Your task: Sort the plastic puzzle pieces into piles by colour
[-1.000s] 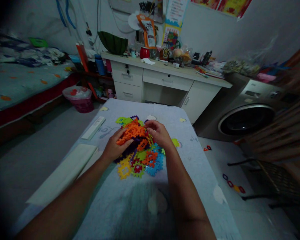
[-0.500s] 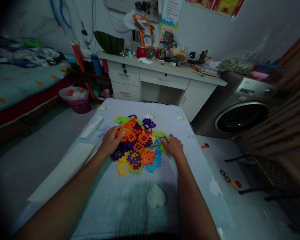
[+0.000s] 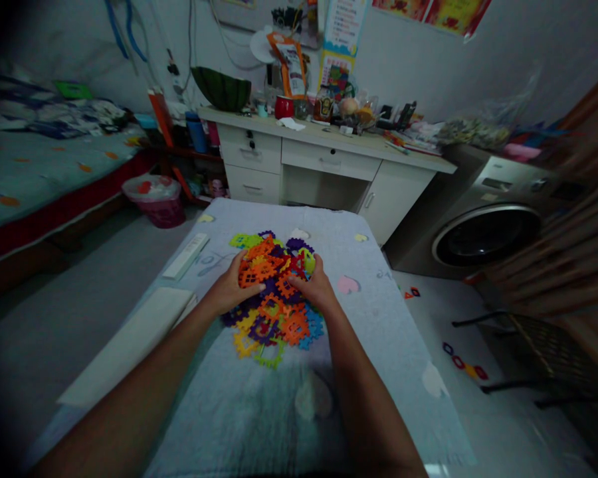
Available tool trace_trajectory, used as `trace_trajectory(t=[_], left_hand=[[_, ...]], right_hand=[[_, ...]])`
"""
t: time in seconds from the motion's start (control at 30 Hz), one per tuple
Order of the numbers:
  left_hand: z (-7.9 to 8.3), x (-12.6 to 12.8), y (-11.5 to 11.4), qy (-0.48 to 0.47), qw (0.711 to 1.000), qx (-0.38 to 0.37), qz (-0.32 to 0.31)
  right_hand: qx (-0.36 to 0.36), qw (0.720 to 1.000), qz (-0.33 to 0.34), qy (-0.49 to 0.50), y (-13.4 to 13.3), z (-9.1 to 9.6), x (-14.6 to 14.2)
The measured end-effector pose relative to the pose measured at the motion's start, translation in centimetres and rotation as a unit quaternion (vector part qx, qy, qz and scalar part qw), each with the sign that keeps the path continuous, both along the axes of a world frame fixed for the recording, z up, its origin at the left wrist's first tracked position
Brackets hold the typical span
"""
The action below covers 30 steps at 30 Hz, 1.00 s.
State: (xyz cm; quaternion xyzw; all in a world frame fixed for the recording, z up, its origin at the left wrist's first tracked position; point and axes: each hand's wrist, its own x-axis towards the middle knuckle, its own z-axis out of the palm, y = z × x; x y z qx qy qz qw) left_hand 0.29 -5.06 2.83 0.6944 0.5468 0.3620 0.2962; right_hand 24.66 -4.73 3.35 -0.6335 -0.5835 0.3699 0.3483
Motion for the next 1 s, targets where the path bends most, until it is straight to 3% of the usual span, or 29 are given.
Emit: trace_trajectory(t=[0.13, 0.27, 0.47, 0.67, 0.8, 1.0], left_hand=[[-0.7, 0.6, 0.1, -0.111, 0.993, -0.018, -0.045], [-0.7, 1.4, -0.1, -0.157, 0.985, -0.012, -0.065], [0.1, 2.0, -0.1, -0.276, 0.958, 0.004, -0.077], [1.2, 2.0, -0.3, -0.254, 0.965, 0.045, -0.043], [1.7, 1.8, -0.4, -0.147, 0.988, 0.04, 0.012], [2.5, 1.0, -0.1, 0.037, 0.994, 0.1, -0.002]], right_hand=[[0.031, 0.987, 0.048, 0.148, 0.2, -1.0, -1.4], [0.075, 0.983, 0.05, 0.159, 0.3, -0.9, -2.2], [0.11, 0.958, 0.065, 0.258, 0.1, 0.2, -1.9], [0.123, 0.952, 0.072, 0.27, -0.5, 2.0, -1.1], [0.14, 0.965, 0.091, 0.2, -0.2, 2.5, -0.3], [0.192, 0.976, 0.052, -0.084, -0.8, 2.6, 1.9]])
